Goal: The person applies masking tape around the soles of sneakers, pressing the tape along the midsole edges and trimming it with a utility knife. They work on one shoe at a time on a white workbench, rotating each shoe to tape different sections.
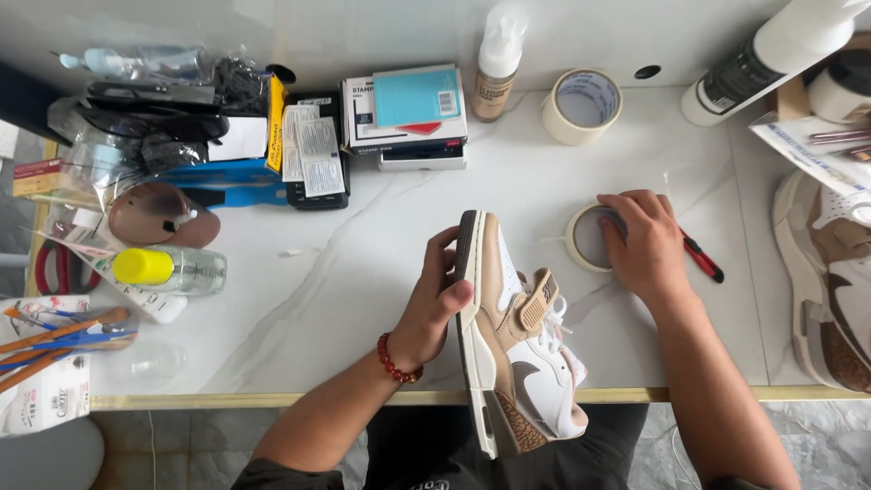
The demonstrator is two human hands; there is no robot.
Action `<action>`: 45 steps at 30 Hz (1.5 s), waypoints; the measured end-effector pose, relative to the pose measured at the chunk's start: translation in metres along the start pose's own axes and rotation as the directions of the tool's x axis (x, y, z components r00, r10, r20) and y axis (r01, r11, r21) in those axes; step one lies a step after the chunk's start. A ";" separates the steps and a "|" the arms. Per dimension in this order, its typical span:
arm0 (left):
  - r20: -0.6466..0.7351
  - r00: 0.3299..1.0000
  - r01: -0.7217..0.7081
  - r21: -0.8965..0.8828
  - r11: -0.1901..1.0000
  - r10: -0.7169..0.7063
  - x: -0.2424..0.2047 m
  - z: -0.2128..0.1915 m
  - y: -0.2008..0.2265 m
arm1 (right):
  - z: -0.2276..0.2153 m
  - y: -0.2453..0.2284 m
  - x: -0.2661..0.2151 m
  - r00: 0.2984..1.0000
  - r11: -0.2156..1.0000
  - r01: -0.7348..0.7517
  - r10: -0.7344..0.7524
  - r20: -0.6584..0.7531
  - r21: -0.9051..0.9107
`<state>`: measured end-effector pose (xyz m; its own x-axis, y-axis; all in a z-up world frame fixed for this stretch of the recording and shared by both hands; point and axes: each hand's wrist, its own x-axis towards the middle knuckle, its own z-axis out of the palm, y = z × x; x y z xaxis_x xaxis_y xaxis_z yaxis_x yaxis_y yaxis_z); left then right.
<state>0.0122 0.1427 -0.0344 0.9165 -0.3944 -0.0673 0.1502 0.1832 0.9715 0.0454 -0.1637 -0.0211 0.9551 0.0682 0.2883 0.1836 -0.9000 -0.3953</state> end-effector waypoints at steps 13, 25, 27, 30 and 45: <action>-0.001 1.000 0.009 0.002 1.000 -0.009 0.000 -0.001 0.008 | 0.003 0.003 0.001 0.999 0.999 -0.049 0.049 0.004 0.000; 0.222 0.966 -0.061 -0.312 0.948 0.135 -0.008 0.000 0.017 | 0.004 0.004 0.000 0.999 0.999 -0.036 0.035 -0.002 -0.018; 0.272 0.944 -0.059 -0.416 0.907 0.186 -0.009 0.000 0.016 | 0.005 0.004 0.000 0.999 0.999 -0.041 0.041 -0.005 -0.006; 0.338 0.910 -0.031 -0.526 0.850 0.242 -0.012 0.000 0.015 | 0.005 0.005 0.000 0.999 0.999 -0.041 0.041 -0.011 -0.019; 0.408 0.835 0.199 -0.849 0.489 0.369 -0.001 0.004 -0.005 | 0.006 0.009 -0.004 0.988 0.979 -0.102 0.120 -0.095 0.178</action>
<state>0.0089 0.1388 -0.0383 0.6693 -0.6292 0.3952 0.5706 0.7759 0.2689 0.0443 -0.1695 -0.0309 0.9438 -0.0815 0.3202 0.1238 -0.8112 -0.5715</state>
